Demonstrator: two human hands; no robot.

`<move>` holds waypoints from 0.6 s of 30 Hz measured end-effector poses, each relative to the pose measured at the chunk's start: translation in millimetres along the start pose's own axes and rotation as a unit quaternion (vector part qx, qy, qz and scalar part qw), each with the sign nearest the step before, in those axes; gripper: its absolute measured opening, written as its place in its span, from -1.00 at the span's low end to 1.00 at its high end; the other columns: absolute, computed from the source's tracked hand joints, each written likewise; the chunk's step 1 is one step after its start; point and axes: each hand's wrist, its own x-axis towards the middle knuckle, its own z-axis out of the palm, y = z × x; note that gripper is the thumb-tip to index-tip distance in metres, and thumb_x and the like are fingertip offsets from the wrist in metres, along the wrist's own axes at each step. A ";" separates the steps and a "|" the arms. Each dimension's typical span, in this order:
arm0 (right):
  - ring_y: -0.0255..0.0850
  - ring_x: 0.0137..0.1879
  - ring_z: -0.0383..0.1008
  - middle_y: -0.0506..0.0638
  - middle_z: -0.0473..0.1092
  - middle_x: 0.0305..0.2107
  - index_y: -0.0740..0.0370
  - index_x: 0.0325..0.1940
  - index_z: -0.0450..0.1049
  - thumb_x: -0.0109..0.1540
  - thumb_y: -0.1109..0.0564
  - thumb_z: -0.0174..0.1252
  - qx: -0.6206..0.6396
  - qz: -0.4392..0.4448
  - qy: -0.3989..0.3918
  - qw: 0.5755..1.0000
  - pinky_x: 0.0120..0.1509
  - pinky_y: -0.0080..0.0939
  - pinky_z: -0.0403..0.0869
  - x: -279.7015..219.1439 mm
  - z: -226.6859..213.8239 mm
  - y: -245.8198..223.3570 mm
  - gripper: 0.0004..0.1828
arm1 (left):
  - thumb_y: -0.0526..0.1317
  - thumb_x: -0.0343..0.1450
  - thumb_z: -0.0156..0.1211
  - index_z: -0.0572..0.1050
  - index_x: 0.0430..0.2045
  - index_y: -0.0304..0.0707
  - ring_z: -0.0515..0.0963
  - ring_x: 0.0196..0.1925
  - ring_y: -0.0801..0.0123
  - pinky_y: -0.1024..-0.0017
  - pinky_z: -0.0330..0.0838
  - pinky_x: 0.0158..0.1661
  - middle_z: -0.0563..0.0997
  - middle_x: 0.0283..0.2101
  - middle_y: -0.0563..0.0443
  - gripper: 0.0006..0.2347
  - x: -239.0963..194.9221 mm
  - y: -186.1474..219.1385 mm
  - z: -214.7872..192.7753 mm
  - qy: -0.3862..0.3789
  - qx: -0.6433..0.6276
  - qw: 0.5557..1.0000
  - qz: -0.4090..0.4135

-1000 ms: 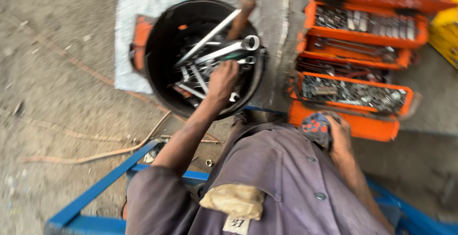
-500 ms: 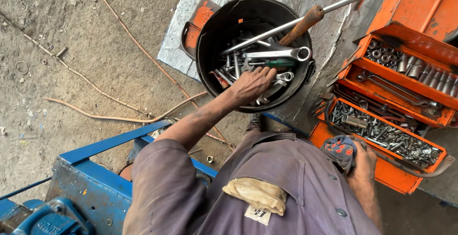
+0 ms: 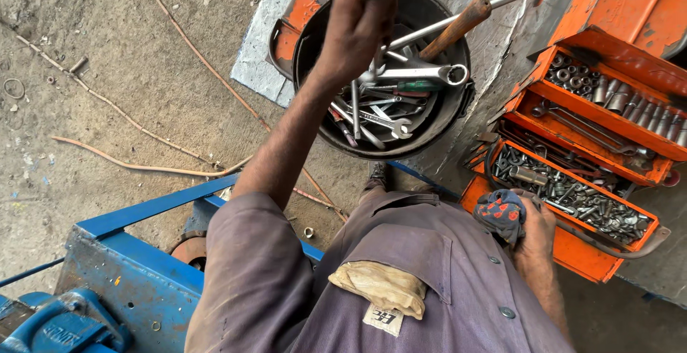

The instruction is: The person unlocks an orange toolbox and transfers various tools from a black bucket into the toolbox drawers. They place wrenches, sockets, and other hand tools into the appropriate compartments, organizing them by type and size.

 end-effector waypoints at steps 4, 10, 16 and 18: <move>-0.25 -0.21 0.58 0.02 0.53 -0.26 0.28 -0.06 0.51 0.30 0.20 0.12 0.014 0.001 0.016 1.000 -0.10 -0.24 0.60 -2.8 -10.7 9.7 -0.84 | -0.41 0.45 0.21 0.53 -0.05 -0.27 0.73 -0.24 0.28 0.35 0.60 -0.22 0.67 -0.25 -0.02 -0.79 -11.0 -17.4 7.1 -0.083 0.244 0.966 0.019; -0.28 -0.20 0.57 0.02 0.53 -0.25 0.33 -0.06 0.52 0.30 0.21 0.14 0.012 -0.017 0.011 1.000 -0.08 -0.29 0.58 2.2 -24.3 24.9 -0.83 | -0.41 0.35 0.22 0.63 -0.05 -0.09 0.70 -0.23 0.17 0.18 0.59 -0.20 0.69 -0.19 -0.10 -0.70 -37.4 -75.0 32.9 -0.151 0.427 0.887 -0.090; -0.26 -0.21 0.57 0.03 0.53 -0.25 0.31 -0.05 0.51 0.29 0.21 0.13 0.013 0.001 0.028 1.000 -0.09 -0.28 0.58 -1.7 -19.5 18.8 -0.81 | -0.42 0.42 0.07 0.42 0.17 -0.28 0.60 -0.16 0.06 0.27 0.59 -0.43 0.58 -0.15 -0.21 -0.62 -60.7 -119.8 57.0 -0.211 0.524 0.824 -0.051; -0.26 -0.21 0.58 0.04 0.53 -0.25 0.31 -0.04 0.51 0.28 0.22 0.14 0.017 0.003 0.031 0.999 -0.10 -0.27 0.58 -1.9 -16.2 14.5 -0.81 | -0.40 0.47 0.04 0.41 0.13 -0.34 0.58 -0.10 0.06 0.30 0.58 -0.46 0.58 -0.16 -0.19 -0.70 -58.6 -124.3 59.1 -0.237 0.539 0.805 -0.070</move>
